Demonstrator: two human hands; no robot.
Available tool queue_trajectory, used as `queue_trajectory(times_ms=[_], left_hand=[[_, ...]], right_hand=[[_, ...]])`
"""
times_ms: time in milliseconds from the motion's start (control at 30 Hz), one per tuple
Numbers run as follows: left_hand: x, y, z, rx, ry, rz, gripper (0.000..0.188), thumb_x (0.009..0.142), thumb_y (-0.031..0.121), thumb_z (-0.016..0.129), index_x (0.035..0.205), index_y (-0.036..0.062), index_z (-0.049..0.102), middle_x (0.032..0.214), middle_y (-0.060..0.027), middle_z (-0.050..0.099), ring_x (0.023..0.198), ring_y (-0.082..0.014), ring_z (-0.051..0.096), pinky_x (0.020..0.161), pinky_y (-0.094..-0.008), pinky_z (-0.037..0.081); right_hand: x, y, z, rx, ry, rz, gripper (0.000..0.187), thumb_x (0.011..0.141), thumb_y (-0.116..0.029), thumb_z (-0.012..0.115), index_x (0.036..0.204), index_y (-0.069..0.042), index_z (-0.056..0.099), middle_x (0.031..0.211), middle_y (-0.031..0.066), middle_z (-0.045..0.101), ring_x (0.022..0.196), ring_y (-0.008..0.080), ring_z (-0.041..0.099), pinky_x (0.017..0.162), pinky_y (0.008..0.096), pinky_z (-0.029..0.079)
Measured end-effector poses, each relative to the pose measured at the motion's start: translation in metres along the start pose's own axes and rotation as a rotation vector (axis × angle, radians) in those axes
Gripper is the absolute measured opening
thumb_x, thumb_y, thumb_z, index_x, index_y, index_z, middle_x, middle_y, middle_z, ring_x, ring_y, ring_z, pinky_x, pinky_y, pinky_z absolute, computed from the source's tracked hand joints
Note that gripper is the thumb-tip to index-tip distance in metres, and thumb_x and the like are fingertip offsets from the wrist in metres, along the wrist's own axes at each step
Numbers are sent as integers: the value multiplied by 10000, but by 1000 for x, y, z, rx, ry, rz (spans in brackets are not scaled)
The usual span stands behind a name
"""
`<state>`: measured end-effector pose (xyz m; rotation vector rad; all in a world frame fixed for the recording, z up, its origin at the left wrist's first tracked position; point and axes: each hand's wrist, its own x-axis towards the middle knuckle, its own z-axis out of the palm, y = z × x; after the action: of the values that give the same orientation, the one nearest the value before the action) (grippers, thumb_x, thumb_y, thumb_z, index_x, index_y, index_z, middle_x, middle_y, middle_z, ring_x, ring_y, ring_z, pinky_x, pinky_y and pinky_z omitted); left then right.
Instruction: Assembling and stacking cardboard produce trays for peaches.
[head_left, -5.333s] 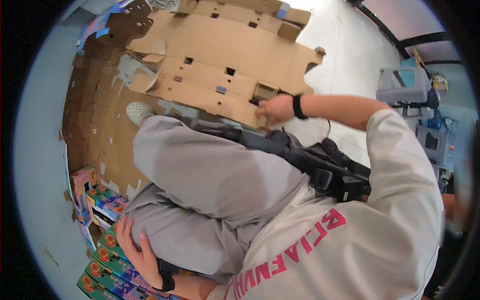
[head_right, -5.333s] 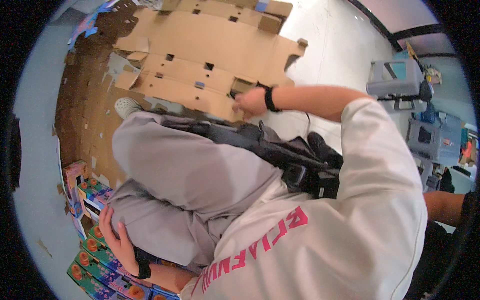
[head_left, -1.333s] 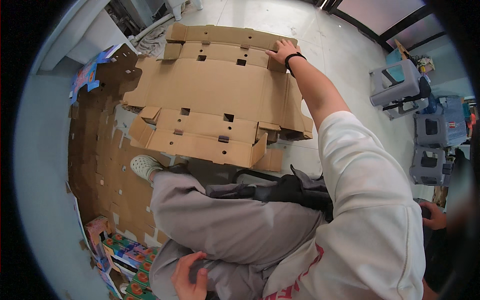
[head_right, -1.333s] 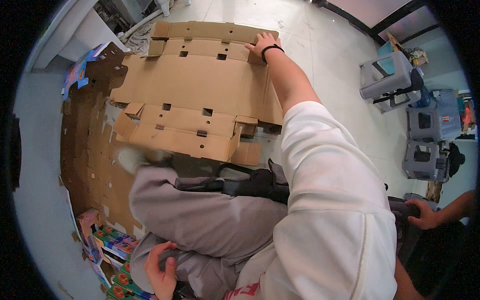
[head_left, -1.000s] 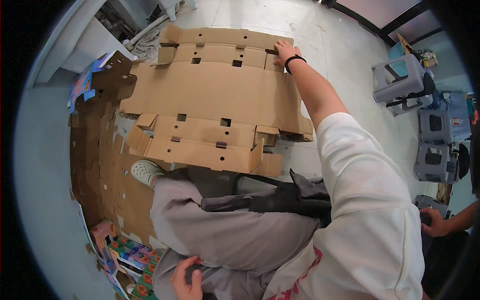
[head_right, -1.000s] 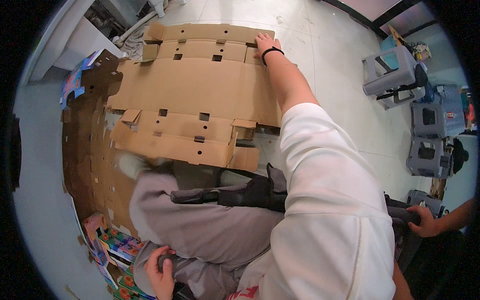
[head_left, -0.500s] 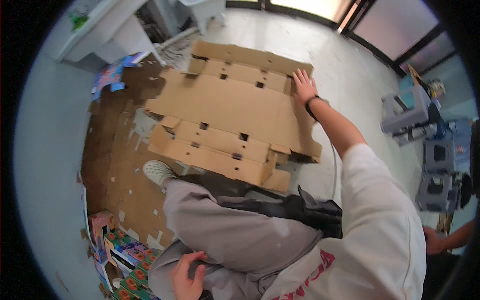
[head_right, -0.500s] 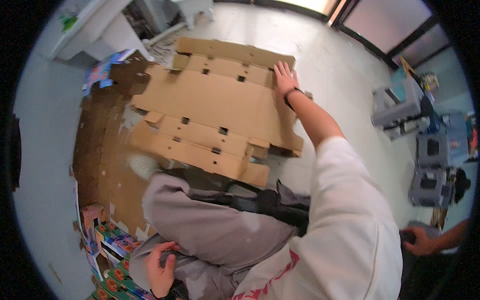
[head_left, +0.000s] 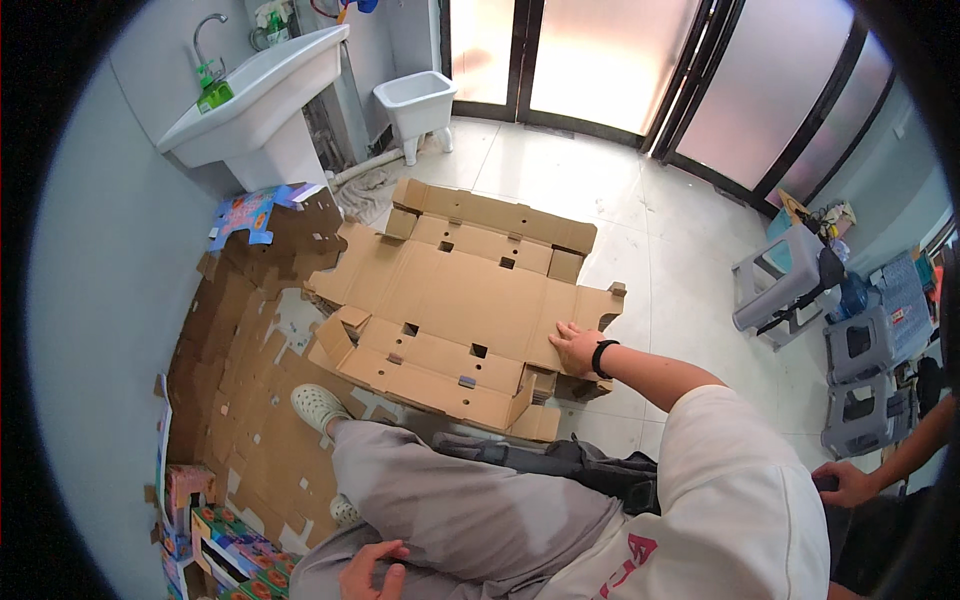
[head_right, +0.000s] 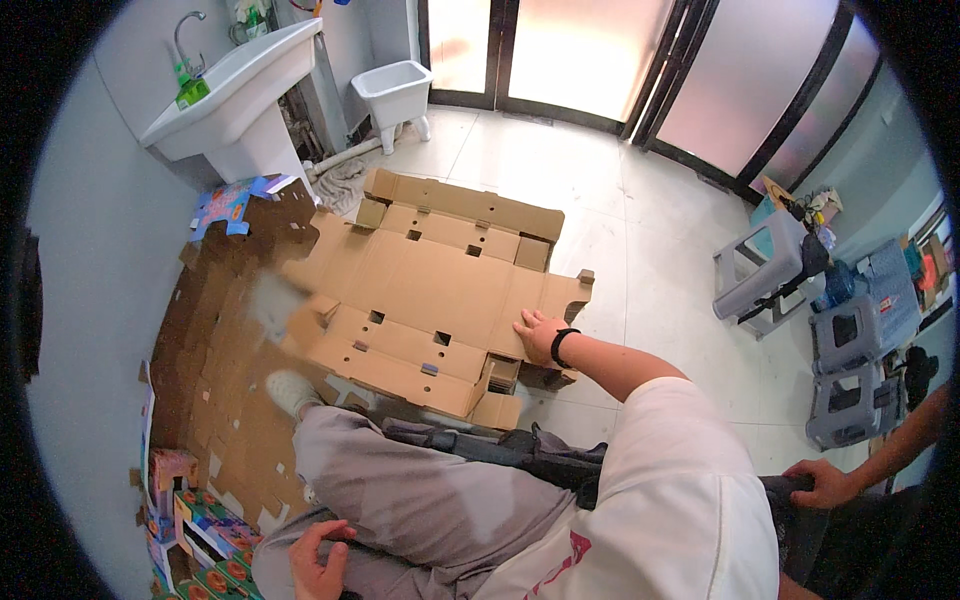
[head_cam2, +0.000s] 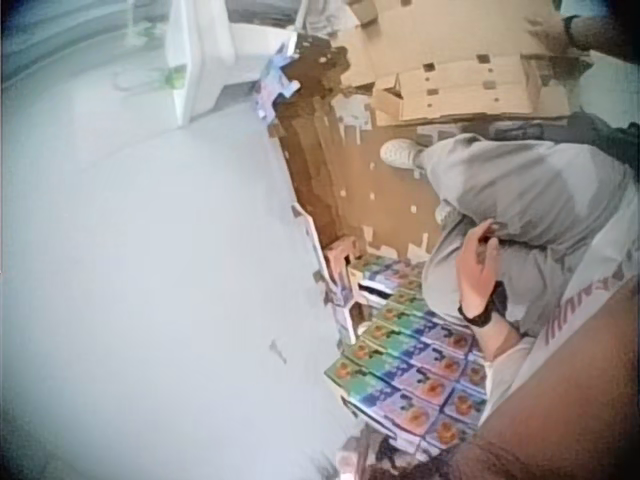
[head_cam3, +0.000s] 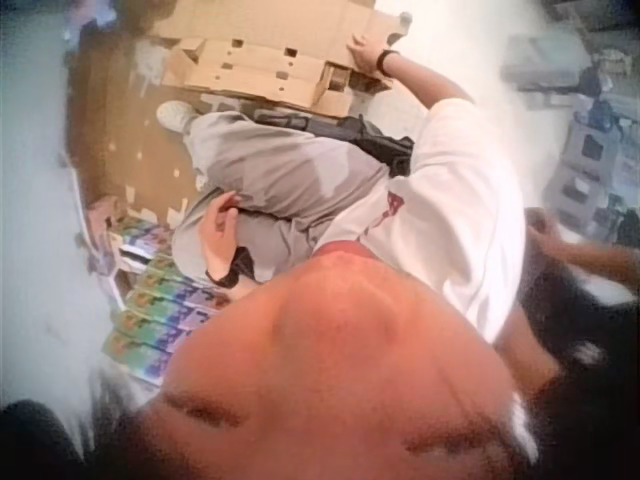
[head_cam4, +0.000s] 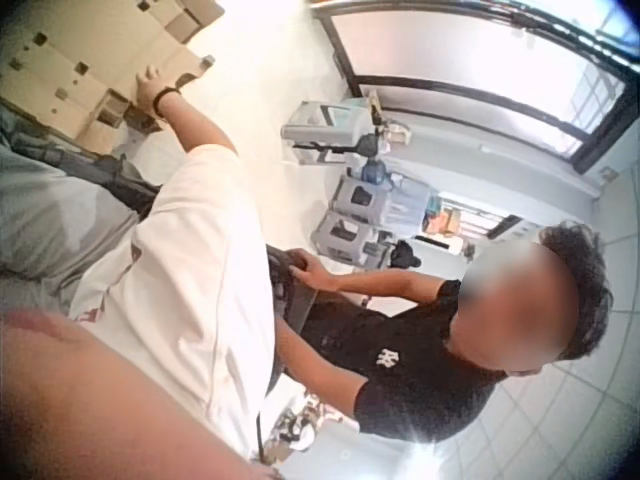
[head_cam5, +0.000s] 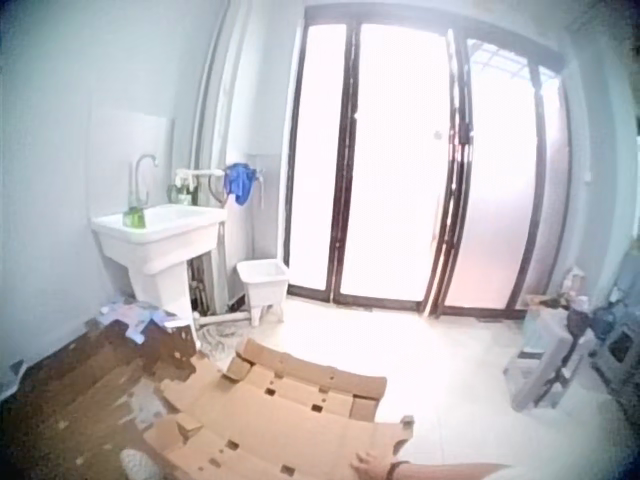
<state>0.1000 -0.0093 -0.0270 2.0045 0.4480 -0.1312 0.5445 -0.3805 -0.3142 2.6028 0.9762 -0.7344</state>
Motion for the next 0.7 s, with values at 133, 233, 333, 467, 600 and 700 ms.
queue_trajectory(times_ms=[133, 233, 333, 467, 600, 700], left_hand=[[-4, 2, 1, -49, 30, 46, 307, 1092, 254, 668, 1325, 61, 722, 1170, -141, 787, 1057, -290, 761, 876, -376, 593], [-5, 3, 2, -55, 43, 71, 308, 1088, 252, 670, 1320, 57, 723, 1152, -141, 788, 1044, -289, 761, 867, -374, 590], [-6, 5, 2, -80, 42, 75, 308, 1083, 245, 674, 1323, 59, 721, 1148, -144, 786, 1037, -285, 758, 859, -372, 588], [-7, 5, 1, -35, 35, 50, 308, 1078, 231, 677, 1331, 61, 717, 1145, -141, 786, 1035, -282, 754, 857, -372, 583], [-8, 4, 1, -29, 27, 8, 312, 1074, 232, 689, 1335, 64, 718, 1151, -133, 788, 1037, -279, 753, 863, -372, 580], [-9, 3, 2, -25, 42, -34, 313, 1069, 226, 701, 1336, 65, 719, 1159, -124, 789, 1037, -267, 750, 859, -367, 580]], right_hand=[[-3, -3, -4, -6, 17, 25, 1054, 817, -240, 882, 1700, -137, 315, 1764, 232, 263, 1596, 421, 365, 1216, 477, 475], [-8, -3, -6, -28, 4, 2, 1037, 809, -194, 875, 1689, -123, 330, 1755, 240, 275, 1576, 433, 390, 1210, 460, 485], [-8, -3, -3, -5, 45, 9, 1041, 797, -180, 882, 1683, -126, 339, 1754, 240, 269, 1568, 437, 396, 1203, 471, 495], [-2, -2, 9, 43, 116, -17, 1050, 778, -172, 894, 1676, -129, 350, 1750, 239, 271, 1565, 437, 398, 1191, 478, 506], [4, 2, 17, 36, 156, 2, 1000, 795, -173, 872, 1660, -129, 372, 1730, 233, 296, 1564, 429, 393, 1159, 481, 534], [5, 4, 20, 50, 153, -14, 932, 816, -172, 847, 1637, -131, 408, 1720, 220, 312, 1560, 419, 394, 1147, 475, 541]])
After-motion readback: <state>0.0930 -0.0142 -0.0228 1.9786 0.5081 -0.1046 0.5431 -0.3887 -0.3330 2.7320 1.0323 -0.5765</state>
